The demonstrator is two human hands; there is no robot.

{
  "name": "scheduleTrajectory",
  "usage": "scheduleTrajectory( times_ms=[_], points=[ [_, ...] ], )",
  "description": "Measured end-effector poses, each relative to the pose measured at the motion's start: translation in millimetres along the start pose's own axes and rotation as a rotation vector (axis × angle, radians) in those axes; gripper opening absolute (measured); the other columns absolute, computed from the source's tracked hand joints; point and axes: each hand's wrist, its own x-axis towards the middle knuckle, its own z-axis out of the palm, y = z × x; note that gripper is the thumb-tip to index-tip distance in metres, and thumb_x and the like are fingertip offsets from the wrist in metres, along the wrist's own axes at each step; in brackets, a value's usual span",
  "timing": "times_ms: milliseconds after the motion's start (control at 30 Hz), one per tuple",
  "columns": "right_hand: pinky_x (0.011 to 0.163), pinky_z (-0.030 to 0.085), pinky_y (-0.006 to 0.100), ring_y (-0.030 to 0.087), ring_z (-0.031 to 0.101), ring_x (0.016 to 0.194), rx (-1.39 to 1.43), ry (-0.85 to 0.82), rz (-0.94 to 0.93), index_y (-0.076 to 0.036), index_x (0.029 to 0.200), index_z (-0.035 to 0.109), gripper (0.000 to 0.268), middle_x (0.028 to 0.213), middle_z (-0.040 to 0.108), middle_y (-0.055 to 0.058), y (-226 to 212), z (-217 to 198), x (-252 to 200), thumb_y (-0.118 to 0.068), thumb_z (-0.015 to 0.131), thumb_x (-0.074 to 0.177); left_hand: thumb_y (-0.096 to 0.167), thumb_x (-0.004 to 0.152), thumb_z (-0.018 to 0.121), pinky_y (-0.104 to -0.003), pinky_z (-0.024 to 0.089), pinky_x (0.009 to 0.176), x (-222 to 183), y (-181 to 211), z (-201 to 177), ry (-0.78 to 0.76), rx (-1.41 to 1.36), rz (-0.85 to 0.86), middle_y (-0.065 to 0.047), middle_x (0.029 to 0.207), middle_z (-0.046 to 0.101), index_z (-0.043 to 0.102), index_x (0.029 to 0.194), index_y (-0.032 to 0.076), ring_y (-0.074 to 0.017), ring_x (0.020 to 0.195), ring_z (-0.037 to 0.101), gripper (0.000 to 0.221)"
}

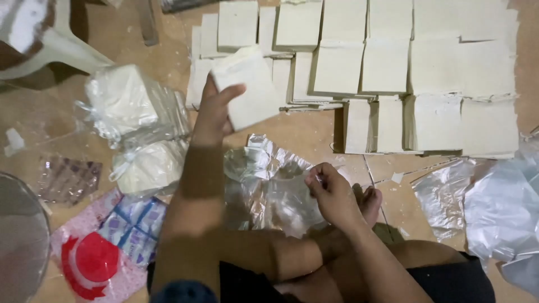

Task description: The person packages rectangular food blocks into plastic bags by hand while sitting on the floor.

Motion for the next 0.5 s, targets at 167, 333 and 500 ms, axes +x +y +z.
scheduleTrajectory(
  times_ms=[167,333,500],
  points=[
    [0.072,0.049,0.039,0.028,0.066,0.067,-0.03,0.066,-0.01,-0.017,0.097,0.067,0.026,0.065,0.069,0.008,6,-4,-5,-0.043,0.062,0.101,0.01,0.083,0.079,-0.052,0.057,0.094,-93,23,-7,0.151,-0.479,0.02,-0.015,0.116,0.071,0.056,0.136,0.008,-0.0312,0.102,0.073,0.057],
    [0.065,0.046,0.032,0.02,0.059,0.058,0.107,0.122,-0.138,-0.009,0.093,0.064,0.022,0.058,0.059,0.004,-12,-17,-44,-0.029,0.067,0.102,0.006,0.069,0.083,-0.052,0.061,0.085,-215,83,39,0.22,-0.427,-0.056,-0.016,0.11,0.074,0.062,0.13,0.007,-0.0298,0.092,0.074,0.064],
    [0.066,0.048,0.026,0.014,0.054,0.058,0.263,0.223,-0.255,-0.008,0.092,0.063,0.022,0.063,0.06,0.003,-27,-22,-82,-0.021,0.056,0.109,0.03,0.069,0.093,-0.038,0.047,0.099,-250,17,55,0.073,-0.087,0.346,-0.01,0.115,0.056,0.046,0.134,0.013,-0.0226,0.109,0.053,0.082]
  ],
)
